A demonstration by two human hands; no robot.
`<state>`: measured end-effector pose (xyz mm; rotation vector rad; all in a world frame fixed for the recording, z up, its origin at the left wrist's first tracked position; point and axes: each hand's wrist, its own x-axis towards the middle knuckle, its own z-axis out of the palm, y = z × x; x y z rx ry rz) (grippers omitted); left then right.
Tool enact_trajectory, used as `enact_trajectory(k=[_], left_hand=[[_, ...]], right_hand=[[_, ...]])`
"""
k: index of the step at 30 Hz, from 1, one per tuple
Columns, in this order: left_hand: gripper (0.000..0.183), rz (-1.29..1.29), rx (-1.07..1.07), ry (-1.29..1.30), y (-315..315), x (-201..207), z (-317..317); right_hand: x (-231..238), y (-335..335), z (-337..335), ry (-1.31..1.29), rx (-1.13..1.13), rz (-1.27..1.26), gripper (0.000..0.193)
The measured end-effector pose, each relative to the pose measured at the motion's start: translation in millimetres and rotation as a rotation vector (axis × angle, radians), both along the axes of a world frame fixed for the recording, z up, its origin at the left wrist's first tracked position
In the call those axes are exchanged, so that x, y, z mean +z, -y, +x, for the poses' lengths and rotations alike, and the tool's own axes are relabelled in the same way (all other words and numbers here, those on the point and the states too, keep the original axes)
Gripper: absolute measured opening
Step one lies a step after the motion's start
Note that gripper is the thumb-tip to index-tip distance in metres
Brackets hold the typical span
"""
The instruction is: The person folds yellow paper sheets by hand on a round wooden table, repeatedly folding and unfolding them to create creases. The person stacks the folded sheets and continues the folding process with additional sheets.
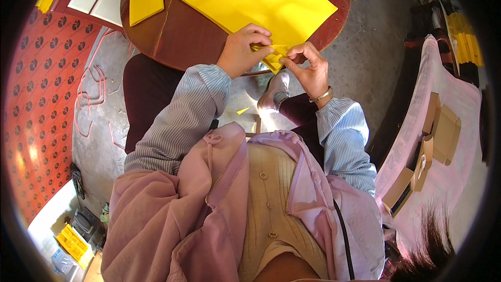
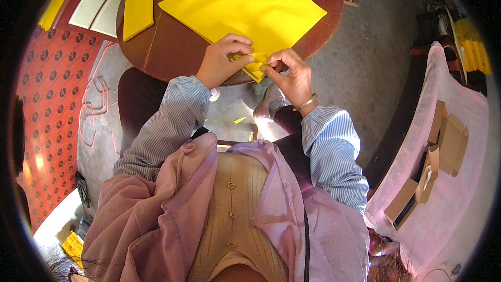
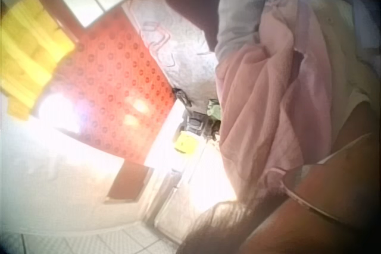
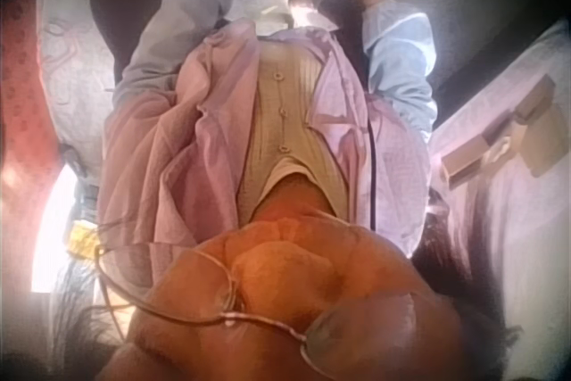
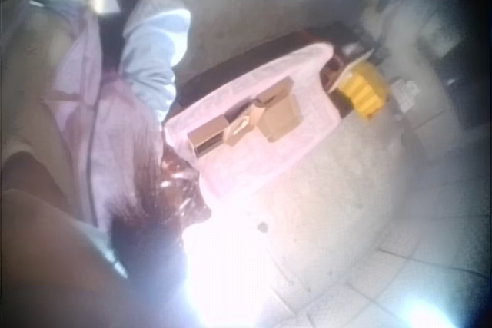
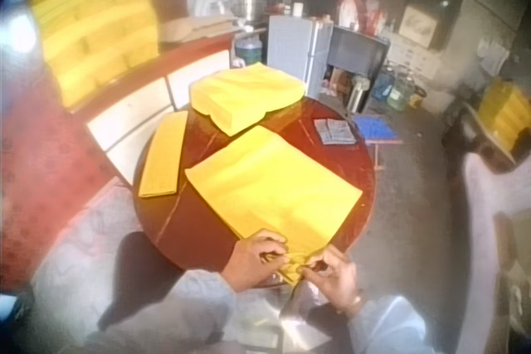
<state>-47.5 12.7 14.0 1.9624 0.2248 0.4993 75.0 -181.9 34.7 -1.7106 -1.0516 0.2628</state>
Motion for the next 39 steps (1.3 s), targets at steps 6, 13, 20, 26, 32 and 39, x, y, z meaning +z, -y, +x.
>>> enact_trajectory(k=[6, 13, 20, 26, 32, 39], left_hand=[[0.016, -0.023, 0.01, -0.005, -0.6, -1.7, 0.2], [0.015, -0.017, 0.036, 0.028, 0.6, -2.1, 1.4], [0.015, -0.033, 0.031, 0.026, -0.3, -3.7, 1.6], [0.014, -0.059, 0.014, 0.032, -1.0, -3.4, 0.3], [0.018, -0.031, -0.061, -0.018, -6.5, 2.5, -4.6], [0.02, 0.022, -0.024, 0.014, 1.3, 4.7, -5.8]], right_hand=[[6.0, 3.2, 1.0, 0.058, 0.085, -0.019, 0.028], [13.6, 5.7, -1.6, 0.083, 0.056, -0.046, 0.025], [11.8, 5.2, 4.3, 0.195, 0.131, -0.017, 0.014], [5.0, 5.4, 2.1, -0.028, 0.048, -0.092, 0.013], [-4.7, 4.0, 4.5, -0.14, 0.027, -0.062, 0.009], [-8.9, 3.6, 7.1, -0.264, 0.027, -0.044, 0.009]])
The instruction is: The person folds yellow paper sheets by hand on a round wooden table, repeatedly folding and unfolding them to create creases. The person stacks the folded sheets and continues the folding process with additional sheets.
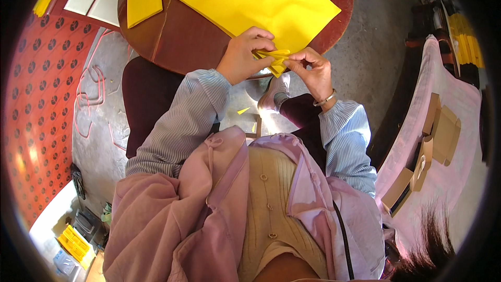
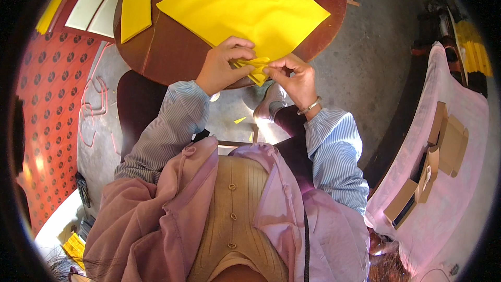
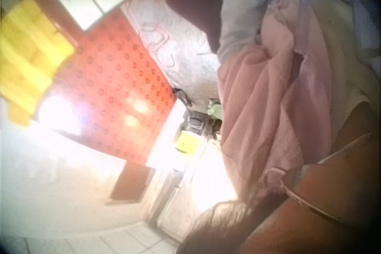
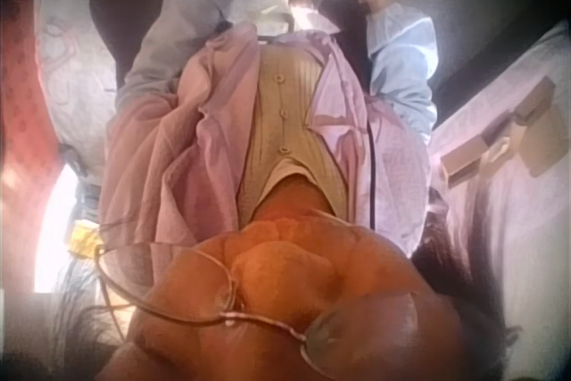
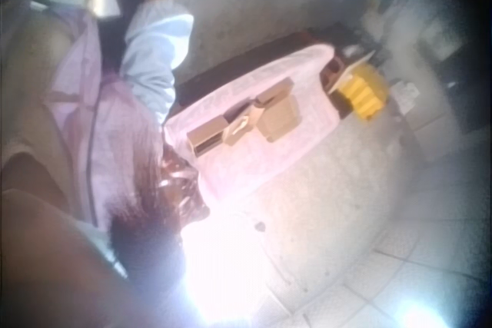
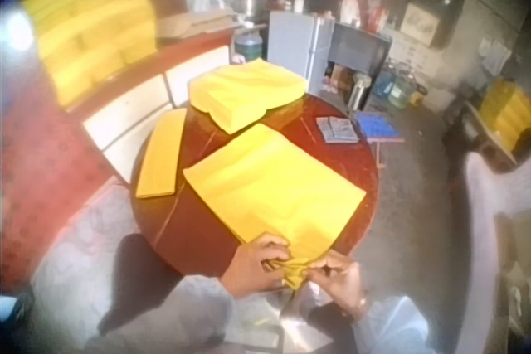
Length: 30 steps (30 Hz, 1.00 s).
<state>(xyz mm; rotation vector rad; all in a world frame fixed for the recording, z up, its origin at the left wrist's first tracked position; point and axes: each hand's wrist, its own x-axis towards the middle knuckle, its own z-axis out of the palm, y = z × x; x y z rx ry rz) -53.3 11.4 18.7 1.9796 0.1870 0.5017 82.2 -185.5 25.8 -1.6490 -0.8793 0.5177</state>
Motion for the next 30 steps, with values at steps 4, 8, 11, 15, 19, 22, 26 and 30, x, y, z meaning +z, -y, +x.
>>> enact_trajectory(k=[4, 8, 11, 15, 19, 22, 26, 30], left_hand=[[0.02, -0.012, 0.05, 0.034, 8.2, -0.9, 2.6], [0.02, -0.025, 0.114, 0.028, 16.7, 0.1, 2.0], [0.016, -0.121, 0.092, -0.022, 19.6, 1.4, 1.7], [0.014, -0.194, 0.051, -0.002, 19.6, 4.9, 2.1], [0.017, -0.144, 0.058, 0.026, 19.0, 7.0, 2.7], [0.017, -0.084, 0.057, 0.035, 19.5, 4.7, 2.8], [0.014, -0.157, 0.084, 0.002, 23.5, 1.5, 5.1], [0.014, -0.093, 0.094, -0.001, 19.1, 1.1, 5.6]], right_hand=[[6.3, -7.3, 18.9, -0.027, -0.065, 0.061, 0.008], [18.5, -33.7, 108.2, 0.467, -0.21, -0.01, 0.016], [9.8, -88.0, 205.1, 0.743, -0.313, 0.029, 0.023], [-12.8, -158.4, 305.0, 1.06, -0.495, -0.219, 0.029], [-29.0, -180.9, 339.6, 1.283, -0.602, -0.516, 0.029], [-25.2, -174.5, 358.9, 1.083, -0.549, -0.553, 0.042], [-15.5, -173.2, 358.0, 1.096, -0.642, -0.393, 0.036], [4.8, -120.3, 263.9, 0.465, -0.318, 0.32, 0.028]])
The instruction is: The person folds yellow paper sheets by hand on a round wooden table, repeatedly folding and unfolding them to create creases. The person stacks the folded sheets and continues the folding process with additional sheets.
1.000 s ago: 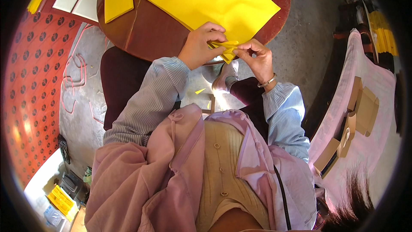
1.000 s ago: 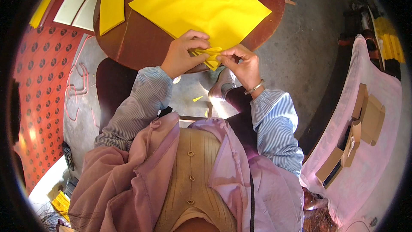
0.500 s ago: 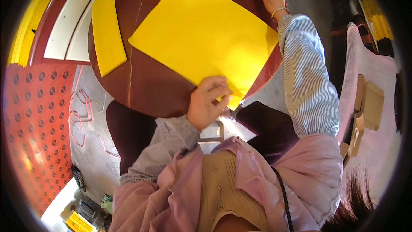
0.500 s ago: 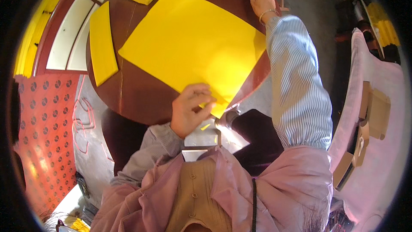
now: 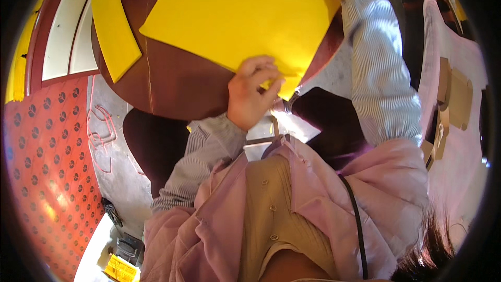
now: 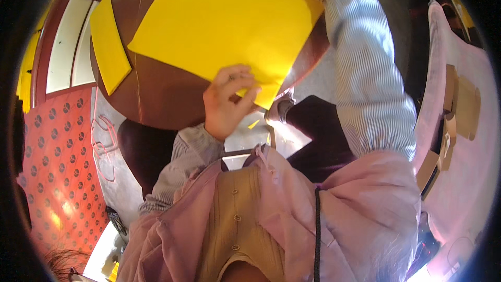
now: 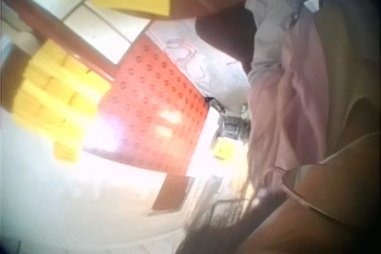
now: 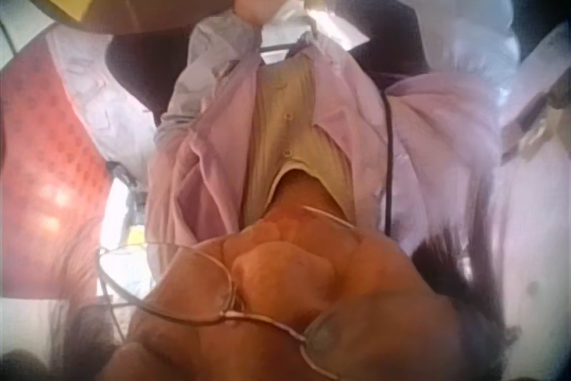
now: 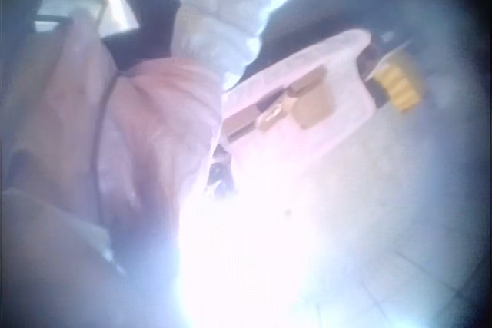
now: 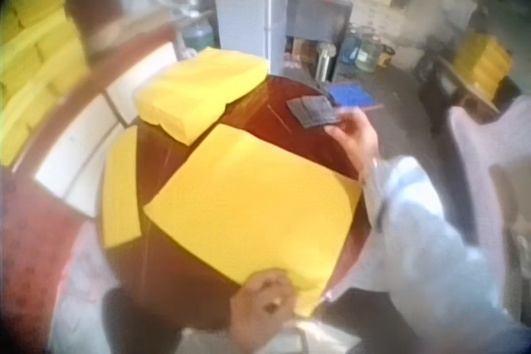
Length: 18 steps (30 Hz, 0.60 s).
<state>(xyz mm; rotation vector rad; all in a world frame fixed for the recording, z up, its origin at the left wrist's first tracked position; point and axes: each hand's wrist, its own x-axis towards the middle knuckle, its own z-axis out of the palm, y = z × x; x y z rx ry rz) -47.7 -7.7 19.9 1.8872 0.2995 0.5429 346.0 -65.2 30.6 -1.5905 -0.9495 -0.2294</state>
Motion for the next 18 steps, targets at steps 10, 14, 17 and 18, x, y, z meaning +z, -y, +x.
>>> enact_trajectory(k=[10, 14, 17, 18], left_hand=[[0.017, 0.112, 0.013, -0.009, -9.5, 0.8, 0.2], [0.016, 0.068, 0.01, -0.02, -11.9, 2.6, 1.2], [0.016, 0.042, -0.003, -0.015, -12.5, 2.9, 0.7], [0.016, 0.053, -0.004, -0.015, -12.9, 2.7, 0.6]], right_hand=[[21.6, 139.0, -277.0, 0.121, 0.315, -0.332, 0.031], [21.8, 131.5, -275.9, 0.286, 0.305, -0.389, 0.031], [19.5, 128.0, -270.7, 0.336, 0.325, -0.403, 0.026], [18.0, 127.4, -269.2, 0.329, 0.33, -0.402, 0.024]])
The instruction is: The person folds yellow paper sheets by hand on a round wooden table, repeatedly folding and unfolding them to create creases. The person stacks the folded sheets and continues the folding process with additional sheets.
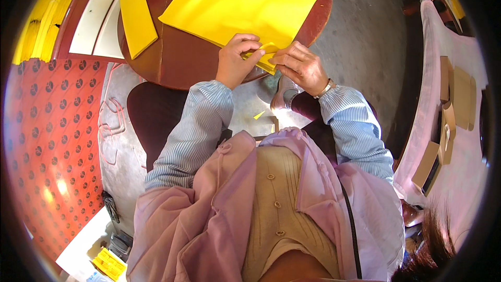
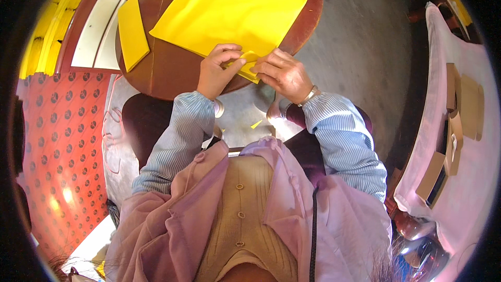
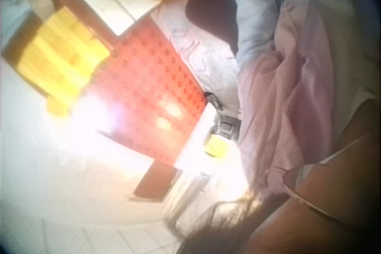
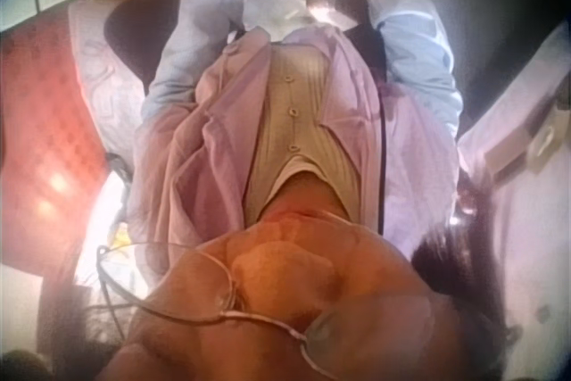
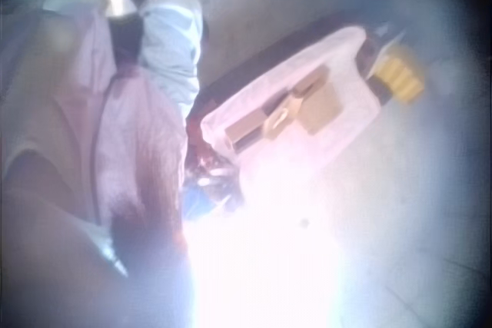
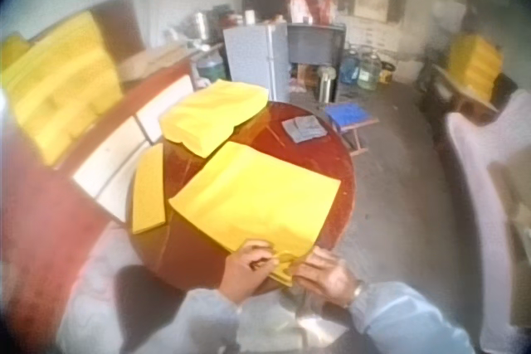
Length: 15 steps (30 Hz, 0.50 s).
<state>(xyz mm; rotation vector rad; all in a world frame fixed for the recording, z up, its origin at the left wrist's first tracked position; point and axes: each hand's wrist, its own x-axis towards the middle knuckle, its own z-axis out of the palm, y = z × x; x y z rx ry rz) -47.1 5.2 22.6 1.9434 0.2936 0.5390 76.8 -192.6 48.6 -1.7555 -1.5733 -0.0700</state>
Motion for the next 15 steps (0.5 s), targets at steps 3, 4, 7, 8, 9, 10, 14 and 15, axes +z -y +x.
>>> enact_trajectory(k=[3, 4, 7, 8, 9, 10, 14, 15], left_hand=[[0.016, 0.011, -0.012, -0.013, -1.2, -1.0, -0.9], [0.016, 0.004, -0.022, -0.02, -2.0, -1.4, -1.3], [0.015, 0.005, -0.047, -0.037, -4.1, -3.0, -2.4], [0.015, 0.003, -0.058, -0.022, -4.8, -3.6, -2.9], [0.015, 0.013, -0.062, -0.025, -5.5, -4.1, -3.0], [0.016, 0.019, -0.071, -0.009, -6.4, -4.7, -3.1], [0.018, -0.023, -0.12, 0.026, -8.9, -5.2, -4.6], [0.019, 0.014, -0.122, 0.045, -9.2, -4.8, -4.9]], right_hand=[[-4.8, -0.3, 2.5, -0.068, 0.003, -0.007, 0.019], [-6.2, -0.1, 2.8, -0.118, 0.0, -0.009, 0.017], [-9.8, -1.8, 2.6, -0.22, -0.027, 0.024, 0.013], [-10.8, -2.8, 2.1, -0.256, -0.039, 0.037, 0.012], [-11.5, -2.8, 1.2, -0.348, -0.061, 0.02, 0.012], [-12.3, -2.7, -0.1, -0.45, -0.084, -0.003, 0.011], [-16.6, -4.6, -1.2, -0.627, -0.126, -0.015, 0.01], [-17.9, -4.9, -1.3, -0.635, -0.132, -0.012, 0.011]])
